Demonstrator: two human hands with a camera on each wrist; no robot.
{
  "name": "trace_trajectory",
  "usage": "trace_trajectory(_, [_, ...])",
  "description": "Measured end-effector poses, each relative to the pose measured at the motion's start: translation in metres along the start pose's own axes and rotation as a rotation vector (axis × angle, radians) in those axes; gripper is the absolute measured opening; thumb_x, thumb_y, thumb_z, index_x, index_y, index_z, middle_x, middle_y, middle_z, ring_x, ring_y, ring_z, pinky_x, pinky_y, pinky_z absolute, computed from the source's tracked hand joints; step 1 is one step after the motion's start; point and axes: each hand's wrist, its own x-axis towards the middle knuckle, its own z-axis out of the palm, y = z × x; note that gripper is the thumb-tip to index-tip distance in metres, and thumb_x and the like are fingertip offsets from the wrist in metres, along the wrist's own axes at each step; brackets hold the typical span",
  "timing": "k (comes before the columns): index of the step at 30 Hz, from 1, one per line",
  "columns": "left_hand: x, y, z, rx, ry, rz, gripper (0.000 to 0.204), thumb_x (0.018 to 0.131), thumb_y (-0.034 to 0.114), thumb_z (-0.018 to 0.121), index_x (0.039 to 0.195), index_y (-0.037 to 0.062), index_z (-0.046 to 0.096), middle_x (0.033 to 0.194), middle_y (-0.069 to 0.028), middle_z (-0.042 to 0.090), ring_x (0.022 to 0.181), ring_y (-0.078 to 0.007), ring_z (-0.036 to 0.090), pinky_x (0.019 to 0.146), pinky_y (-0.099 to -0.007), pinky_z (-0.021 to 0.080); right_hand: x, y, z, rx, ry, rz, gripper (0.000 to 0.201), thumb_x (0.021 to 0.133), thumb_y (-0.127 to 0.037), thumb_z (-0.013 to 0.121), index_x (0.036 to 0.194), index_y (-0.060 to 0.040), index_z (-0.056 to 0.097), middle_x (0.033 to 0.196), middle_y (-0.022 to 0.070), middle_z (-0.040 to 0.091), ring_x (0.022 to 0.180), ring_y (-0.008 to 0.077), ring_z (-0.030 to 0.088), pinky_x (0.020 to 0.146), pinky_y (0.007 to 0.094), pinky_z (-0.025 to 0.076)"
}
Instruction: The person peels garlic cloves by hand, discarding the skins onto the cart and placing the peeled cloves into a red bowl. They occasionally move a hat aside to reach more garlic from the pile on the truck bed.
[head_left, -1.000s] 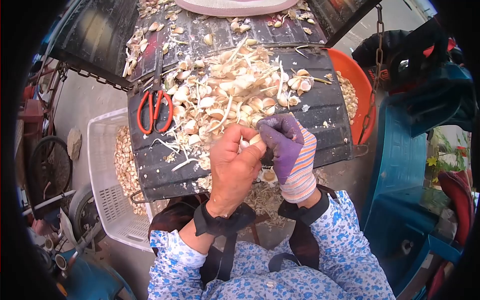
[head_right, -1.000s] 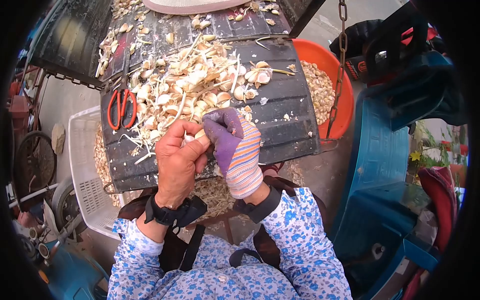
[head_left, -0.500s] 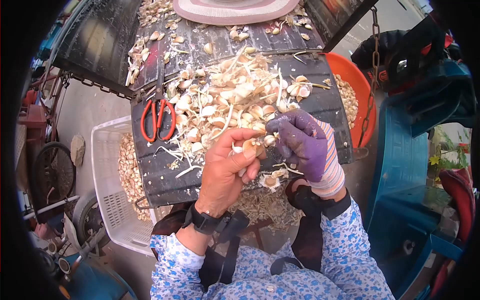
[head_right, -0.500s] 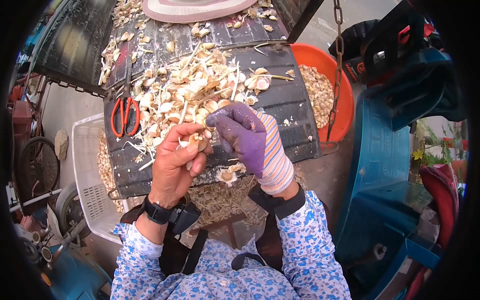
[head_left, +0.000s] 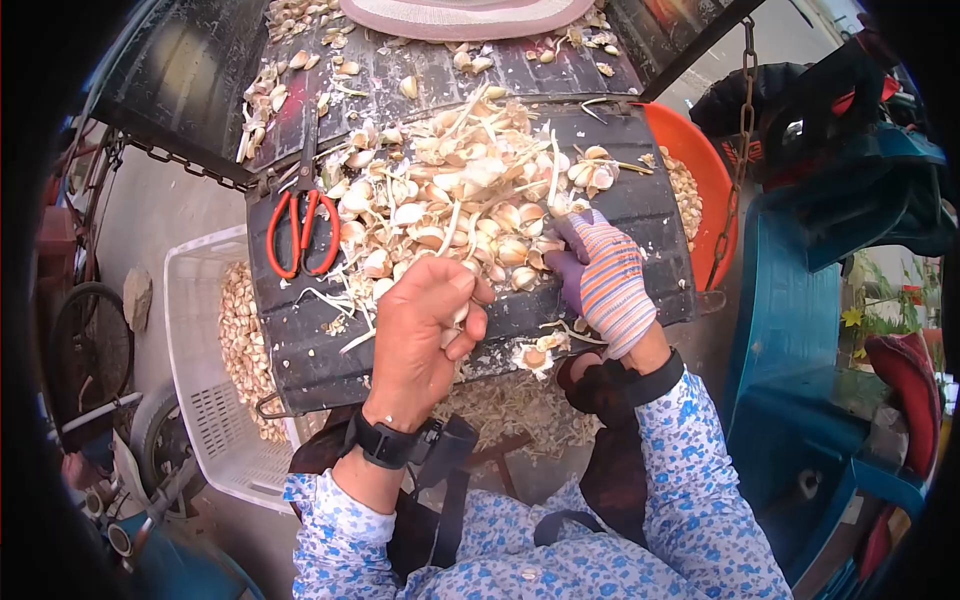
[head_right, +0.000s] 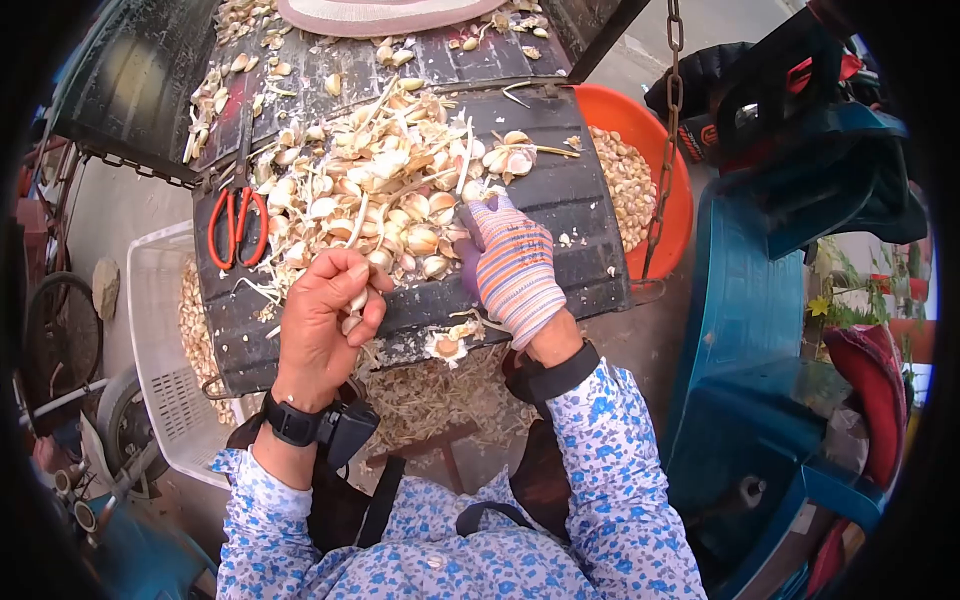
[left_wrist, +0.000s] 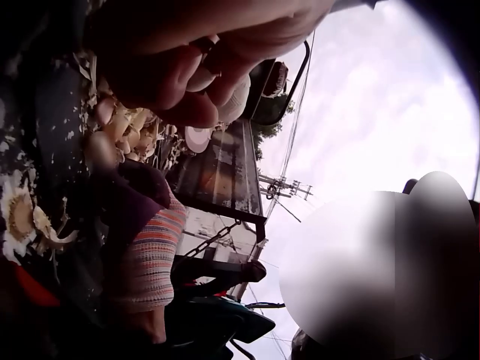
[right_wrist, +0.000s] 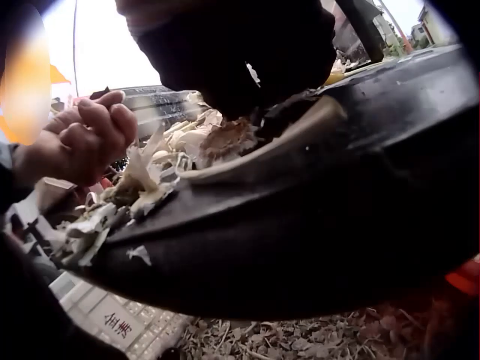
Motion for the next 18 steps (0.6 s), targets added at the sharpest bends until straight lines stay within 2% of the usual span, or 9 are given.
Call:
trace_trajectory(1, [-0.001, 0.002, 0.006, 0.08, 0.012, 0.017, 0.021, 0.09, 0.01, 0.056, 0.109, 0.001, 0.056, 0.087, -0.0123, 0.063, 0.058, -0.0114, 0.056, 0.04, -0.0172, 0.033, 0.002, -0.004, -0.005, 0.134, -0.001, 0.047, 0.025, 0.074, -0.013, 0.066, 0.097, -0.0052, 0.065, 0.087, 0.0178, 0.06, 0.083, 0.0343, 0.06, 0.069, 0.0426, 0.049])
trace_trajectory(2, [0.0, 0.003, 0.013, 0.158, 0.028, 0.037, 0.021, 0.09, 0.009, 0.057, 0.109, 0.0009, 0.056, 0.085, -0.011, 0.063, 0.057, -0.01, 0.056, 0.04, -0.0164, 0.033, 0.001, -0.015, -0.018, 0.116, -0.007, -0.051, 0.025, 0.074, -0.01, 0.069, 0.098, -0.0016, 0.064, 0.083, 0.0125, 0.061, 0.074, 0.0266, 0.063, 0.064, 0.0332, 0.048])
trace_trajectory(4, [0.001, 0.003, 0.019, 0.226, -0.044, 0.01, 0.02, 0.089, 0.01, 0.058, 0.107, 0.001, 0.057, 0.08, -0.0056, 0.063, 0.055, -0.0069, 0.054, 0.042, -0.0166, 0.033, -0.001, -0.03, -0.029, 0.252, -0.064, -0.216, 0.026, 0.075, -0.008, 0.068, 0.099, -0.0008, 0.064, 0.084, 0.0127, 0.061, 0.075, 0.025, 0.064, 0.065, 0.0326, 0.05])
trace_trajectory(7, [0.0, 0.0, 0.022, 0.292, -0.089, -0.065, 0.013, 0.086, 0.006, 0.058, 0.097, 0.0005, 0.058, 0.072, -0.0004, 0.059, 0.053, -0.0056, 0.053, 0.044, -0.0176, 0.035, -0.007, -0.034, -0.028, 0.355, -0.123, -0.224, 0.026, 0.075, -0.007, 0.068, 0.099, -0.0008, 0.063, 0.084, 0.0123, 0.061, 0.076, 0.0248, 0.064, 0.066, 0.0329, 0.05])
trace_trajectory(10, [-0.001, -0.001, 0.023, 0.267, -0.093, -0.07, 0.008, 0.083, 0.001, 0.056, 0.091, 0.0004, 0.057, 0.068, 0.0001, 0.057, 0.051, -0.0064, 0.052, 0.044, -0.0186, 0.036, -0.008, -0.039, -0.031, 0.522, -0.148, -0.125, 0.022, 0.076, -0.01, 0.067, 0.096, -0.0023, 0.063, 0.081, 0.0162, 0.059, 0.076, 0.0345, 0.06, 0.064, 0.0395, 0.047])
trace_trajectory(11, [-0.001, -0.003, 0.026, 0.262, -0.077, -0.047, 0.008, 0.082, 0.0, 0.056, 0.09, 0.0004, 0.056, 0.067, 0.0001, 0.057, 0.05, -0.0064, 0.052, 0.044, -0.0189, 0.037, -0.01, -0.039, -0.031, 0.49, -0.145, -0.165, 0.021, 0.078, -0.008, 0.065, 0.098, -0.0022, 0.063, 0.082, 0.0164, 0.059, 0.076, 0.0343, 0.06, 0.064, 0.0398, 0.047])
trace_trajectory(14, [-0.002, -0.011, 0.035, 0.29, -0.033, 0.013, 0.008, 0.079, -0.003, 0.056, 0.087, 0.0001, 0.055, 0.065, 0.0002, 0.056, 0.05, -0.0063, 0.051, 0.044, -0.0198, 0.038, -0.015, -0.038, -0.024, 0.532, -0.081, -0.112, 0.021, 0.078, -0.008, 0.065, 0.099, -0.0024, 0.062, 0.083, 0.0162, 0.059, 0.076, 0.0343, 0.059, 0.063, 0.0398, 0.047])
trace_trajectory(15, [-0.002, -0.012, 0.036, 0.328, -0.02, 0.038, 0.009, 0.079, -0.003, 0.057, 0.087, 0.0001, 0.055, 0.065, 0.0002, 0.056, 0.05, -0.0061, 0.051, 0.044, -0.02, 0.038, -0.016, -0.039, -0.023, 0.484, -0.03, -0.13, 0.018, 0.078, -0.005, 0.064, 0.096, -0.0001, 0.064, 0.083, 0.0117, 0.06, 0.073, 0.0224, 0.062, 0.065, 0.0312, 0.049])
trace_trajectory(18, [-0.002, -0.019, 0.042, 0.414, 0.003, 0.095, 0.01, 0.078, -0.003, 0.058, 0.086, 0.0006, 0.055, 0.065, 0.0009, 0.055, 0.05, -0.0053, 0.05, 0.045, -0.0201, 0.038, -0.018, -0.04, -0.022, 0.51, -0.013, -0.053, 0.015, 0.08, -0.004, 0.062, 0.094, 0.0002, 0.064, 0.08, 0.0097, 0.06, 0.071, 0.0179, 0.06, 0.064, 0.0297, 0.048])
